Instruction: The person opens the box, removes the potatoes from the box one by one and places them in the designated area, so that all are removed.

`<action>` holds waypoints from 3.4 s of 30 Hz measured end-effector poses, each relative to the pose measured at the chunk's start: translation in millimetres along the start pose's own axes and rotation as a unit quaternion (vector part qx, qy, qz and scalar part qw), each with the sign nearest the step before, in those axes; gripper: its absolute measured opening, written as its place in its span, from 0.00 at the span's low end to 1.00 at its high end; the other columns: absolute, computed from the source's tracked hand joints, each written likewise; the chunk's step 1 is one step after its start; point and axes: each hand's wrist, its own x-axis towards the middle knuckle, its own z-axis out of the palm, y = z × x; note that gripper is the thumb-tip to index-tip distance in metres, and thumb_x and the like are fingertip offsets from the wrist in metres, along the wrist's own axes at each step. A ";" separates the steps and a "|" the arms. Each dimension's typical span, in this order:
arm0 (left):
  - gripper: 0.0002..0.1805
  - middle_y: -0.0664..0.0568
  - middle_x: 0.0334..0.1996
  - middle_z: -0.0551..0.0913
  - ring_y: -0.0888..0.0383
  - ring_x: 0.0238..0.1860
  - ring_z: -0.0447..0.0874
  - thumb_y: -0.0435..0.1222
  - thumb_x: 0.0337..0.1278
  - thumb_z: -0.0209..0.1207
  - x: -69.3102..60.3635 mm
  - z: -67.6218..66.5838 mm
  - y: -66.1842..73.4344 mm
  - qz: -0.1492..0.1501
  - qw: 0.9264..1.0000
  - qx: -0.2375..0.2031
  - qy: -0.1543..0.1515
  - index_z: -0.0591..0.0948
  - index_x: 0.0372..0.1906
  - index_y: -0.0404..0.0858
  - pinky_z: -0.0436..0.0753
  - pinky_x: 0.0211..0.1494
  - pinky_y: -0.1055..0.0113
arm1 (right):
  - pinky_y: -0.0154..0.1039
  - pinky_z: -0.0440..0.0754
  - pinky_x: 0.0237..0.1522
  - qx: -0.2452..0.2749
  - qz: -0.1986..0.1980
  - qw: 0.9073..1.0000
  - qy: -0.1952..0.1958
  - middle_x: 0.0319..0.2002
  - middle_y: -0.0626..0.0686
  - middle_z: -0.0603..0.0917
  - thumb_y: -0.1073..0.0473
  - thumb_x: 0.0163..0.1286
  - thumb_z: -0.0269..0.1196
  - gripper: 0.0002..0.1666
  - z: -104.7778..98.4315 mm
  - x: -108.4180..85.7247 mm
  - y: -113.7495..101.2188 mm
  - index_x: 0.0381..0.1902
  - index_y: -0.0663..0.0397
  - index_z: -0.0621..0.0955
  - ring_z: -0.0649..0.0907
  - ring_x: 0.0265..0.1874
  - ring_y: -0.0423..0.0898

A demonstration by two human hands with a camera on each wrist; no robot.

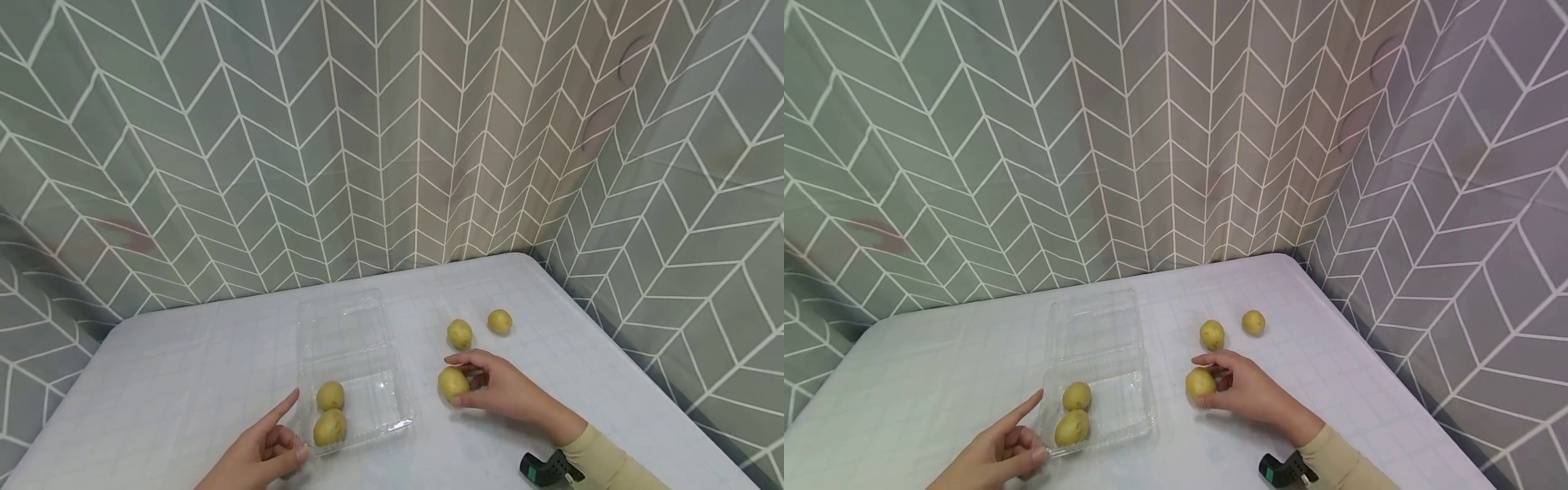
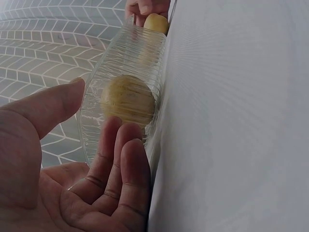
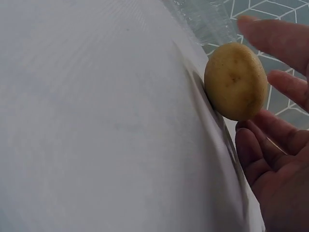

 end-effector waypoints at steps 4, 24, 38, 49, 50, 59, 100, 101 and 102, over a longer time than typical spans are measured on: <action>0.50 0.43 0.39 0.80 0.51 0.38 0.81 0.39 0.64 0.64 -1.4 -1.2 1.1 0.003 1.000 0.001 0.000 0.44 0.79 0.36 0.82 0.42 0.64 | 0.43 0.80 0.50 -0.013 -0.017 1.000 0.021 0.58 0.56 0.80 0.50 0.59 0.75 0.34 -4.0 2.6 -3.4 0.61 0.55 0.78 0.80 0.53 0.54; 0.49 0.45 0.38 0.80 0.53 0.36 0.82 0.41 0.65 0.63 -0.5 0.6 3.4 0.019 0.999 0.026 0.002 0.46 0.80 0.38 0.82 0.40 0.65 | 0.47 0.77 0.55 -0.027 -0.063 0.996 0.051 0.58 0.53 0.79 0.55 0.63 0.72 0.28 -19.9 21.4 -33.3 0.60 0.53 0.79 0.82 0.53 0.54; 0.49 0.46 0.37 0.80 0.54 0.36 0.81 0.39 0.66 0.63 -0.1 3.1 0.5 0.020 1.000 -0.001 0.000 0.45 0.80 0.37 0.81 0.40 0.65 | 0.48 0.77 0.57 -0.013 -0.067 0.998 -0.015 0.58 0.48 0.79 0.49 0.65 0.71 0.28 2.6 47.5 -58.1 0.61 0.45 0.78 0.81 0.53 0.50; 0.48 0.46 0.37 0.79 0.53 0.34 0.80 0.39 0.65 0.63 -2.9 5.1 -2.2 0.014 1.000 -0.009 0.004 0.46 0.79 0.37 0.82 0.40 0.65 | 0.45 0.77 0.56 -0.021 -0.088 0.993 -0.070 0.57 0.44 0.79 0.46 0.66 0.69 0.30 30.3 64.5 -75.9 0.62 0.48 0.78 0.81 0.53 0.47; 0.48 0.46 0.37 0.79 0.53 0.34 0.80 0.39 0.65 0.63 -2.8 5.2 -2.4 0.015 1.000 -0.008 0.005 0.46 0.79 0.37 0.82 0.39 0.65 | 0.45 0.78 0.56 -0.022 -0.095 0.993 -0.073 0.57 0.44 0.79 0.46 0.66 0.69 0.30 32.2 66.2 -77.5 0.62 0.50 0.78 0.81 0.53 0.47; 0.48 0.46 0.37 0.79 0.53 0.34 0.81 0.39 0.66 0.63 -2.5 4.4 -1.9 0.019 1.000 -0.006 0.006 0.46 0.79 0.37 0.82 0.39 0.65 | 0.42 0.78 0.55 -0.026 -0.106 0.989 -0.098 0.58 0.44 0.79 0.46 0.67 0.68 0.28 47.6 79.5 -80.9 0.62 0.47 0.78 0.81 0.53 0.46; 0.47 0.45 0.37 0.81 0.53 0.35 0.81 0.38 0.67 0.62 -0.7 0.1 -3.1 0.036 0.999 -0.005 -0.008 0.45 0.79 0.34 0.82 0.40 0.65 | 0.31 0.78 0.49 -0.078 -0.152 0.963 -0.210 0.58 0.40 0.78 0.65 0.66 0.65 0.25 106.1 116.3 -86.7 0.62 0.50 0.79 0.77 0.53 0.36; 0.47 0.45 0.37 0.81 0.53 0.35 0.81 0.38 0.67 0.62 -0.8 0.0 -3.0 0.034 0.999 -0.004 -0.007 0.45 0.79 0.34 0.82 0.40 0.65 | 0.30 0.78 0.49 -0.082 -0.154 0.961 -0.213 0.58 0.41 0.78 0.65 0.66 0.65 0.25 107.3 116.8 -87.1 0.62 0.50 0.79 0.77 0.53 0.35; 0.47 0.45 0.37 0.81 0.53 0.35 0.81 0.39 0.67 0.62 -1.1 0.0 -2.6 0.033 0.999 -0.002 -0.007 0.45 0.79 0.34 0.82 0.40 0.65 | 0.30 0.77 0.49 -0.086 -0.155 0.960 -0.216 0.58 0.41 0.78 0.66 0.66 0.65 0.26 108.5 117.2 -87.2 0.62 0.50 0.79 0.77 0.53 0.34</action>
